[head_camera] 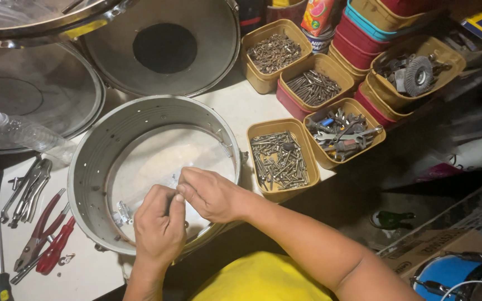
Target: The person assembles small metal hardware components, including screws and washers, into a drum shell. They pick parts from containers, insert them into the drum's lugs, and use a screwdriver to tighten the screws.
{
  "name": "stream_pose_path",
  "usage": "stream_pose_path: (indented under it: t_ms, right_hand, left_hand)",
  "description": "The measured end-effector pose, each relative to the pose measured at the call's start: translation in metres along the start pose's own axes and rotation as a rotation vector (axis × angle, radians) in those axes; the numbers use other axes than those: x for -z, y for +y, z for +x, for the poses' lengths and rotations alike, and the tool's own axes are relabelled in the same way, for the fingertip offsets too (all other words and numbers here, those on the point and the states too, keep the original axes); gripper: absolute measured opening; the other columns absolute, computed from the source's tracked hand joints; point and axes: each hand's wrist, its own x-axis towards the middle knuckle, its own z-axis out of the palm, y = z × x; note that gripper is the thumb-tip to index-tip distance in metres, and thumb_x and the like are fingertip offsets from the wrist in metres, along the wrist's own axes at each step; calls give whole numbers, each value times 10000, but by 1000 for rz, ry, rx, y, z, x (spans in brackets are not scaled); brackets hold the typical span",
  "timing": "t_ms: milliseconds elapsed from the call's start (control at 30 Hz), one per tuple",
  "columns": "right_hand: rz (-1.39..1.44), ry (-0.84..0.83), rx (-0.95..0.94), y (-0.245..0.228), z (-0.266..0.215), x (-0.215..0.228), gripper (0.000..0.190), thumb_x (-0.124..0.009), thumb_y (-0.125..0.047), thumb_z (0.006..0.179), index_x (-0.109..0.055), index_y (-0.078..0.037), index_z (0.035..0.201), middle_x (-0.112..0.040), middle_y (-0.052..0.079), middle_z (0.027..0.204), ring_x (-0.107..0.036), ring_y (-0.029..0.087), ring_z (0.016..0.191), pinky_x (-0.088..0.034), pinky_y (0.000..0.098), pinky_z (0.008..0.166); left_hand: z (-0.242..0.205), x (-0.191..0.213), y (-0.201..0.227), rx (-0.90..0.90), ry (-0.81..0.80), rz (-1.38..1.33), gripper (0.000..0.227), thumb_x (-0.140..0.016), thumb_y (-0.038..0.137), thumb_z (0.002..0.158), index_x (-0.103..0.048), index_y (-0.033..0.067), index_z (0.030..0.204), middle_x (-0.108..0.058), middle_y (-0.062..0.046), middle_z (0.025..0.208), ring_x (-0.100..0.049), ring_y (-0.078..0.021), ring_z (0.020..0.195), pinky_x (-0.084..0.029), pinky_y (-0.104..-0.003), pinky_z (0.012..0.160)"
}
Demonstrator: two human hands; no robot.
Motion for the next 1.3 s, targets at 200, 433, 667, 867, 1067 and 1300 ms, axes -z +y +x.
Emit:
stream_pose_path:
  t_ms: [200, 433, 667, 867, 1067, 1300]
  right_hand:
    - [26, 1, -1, 3, -1, -1, 305, -328, -292, 1093, -404, -56, 915, -468, 120, 812, -448, 286, 696, -404, 442, 682]
    - [37, 1, 15, 3, 0, -2, 316, -316, -300, 1092, -378, -61, 896, -429, 106, 797, -414, 271, 689, -389, 442, 670]
    - [33, -16, -3, -3, 0, -1, 279, -336, -271, 1083, -393, -48, 924, -440, 128, 841, -435, 291, 694, -392, 455, 681]
    - [-5, 31, -32, -6, -2, -4, 203, -426, -227, 1046, -464, -28, 1037, -517, 159, 961, -542, 331, 804, -463, 460, 758]
    - [-17, 89, -8, -1, -5, -9, 180, -456, -164, 1002, -502, -11, 1084, -553, 157, 1002, -589, 320, 862, -508, 445, 794]
    - [67, 265, 41, 9, -8, -8, 196, -452, -172, 1011, -553, -11, 1059, -589, 138, 963, -597, 293, 893, -502, 401, 834]
  left_hand:
    - [-1, -4, -11, -16, -54, -31, 248, -471, 169, 1042, -555, 58, 837, -541, -60, 760, -521, -245, 699, -413, -419, 663]
    - [-2, -5, -14, 37, -76, -41, 259, -449, 154, 1045, -532, 62, 818, -535, -55, 734, -505, -249, 682, -404, -424, 664]
    - [-2, -3, -16, 242, -65, -105, 335, -433, 222, 1068, -574, 80, 799, -521, -38, 621, -494, -189, 611, -427, -371, 614]
    - [-3, -3, -17, 373, -51, -159, 374, -444, 248, 1079, -561, 88, 762, -481, -9, 562, -463, -145, 512, -421, -348, 504]
    - [0, -3, -12, 462, -53, -173, 436, -437, 265, 1085, -530, 77, 702, -491, -26, 548, -478, -148, 484, -457, -333, 455]
    - [3, 1, -4, 541, 32, -179, 334, -512, 248, 1060, -657, 75, 814, -494, -2, 565, -476, -127, 509, -441, -300, 499]
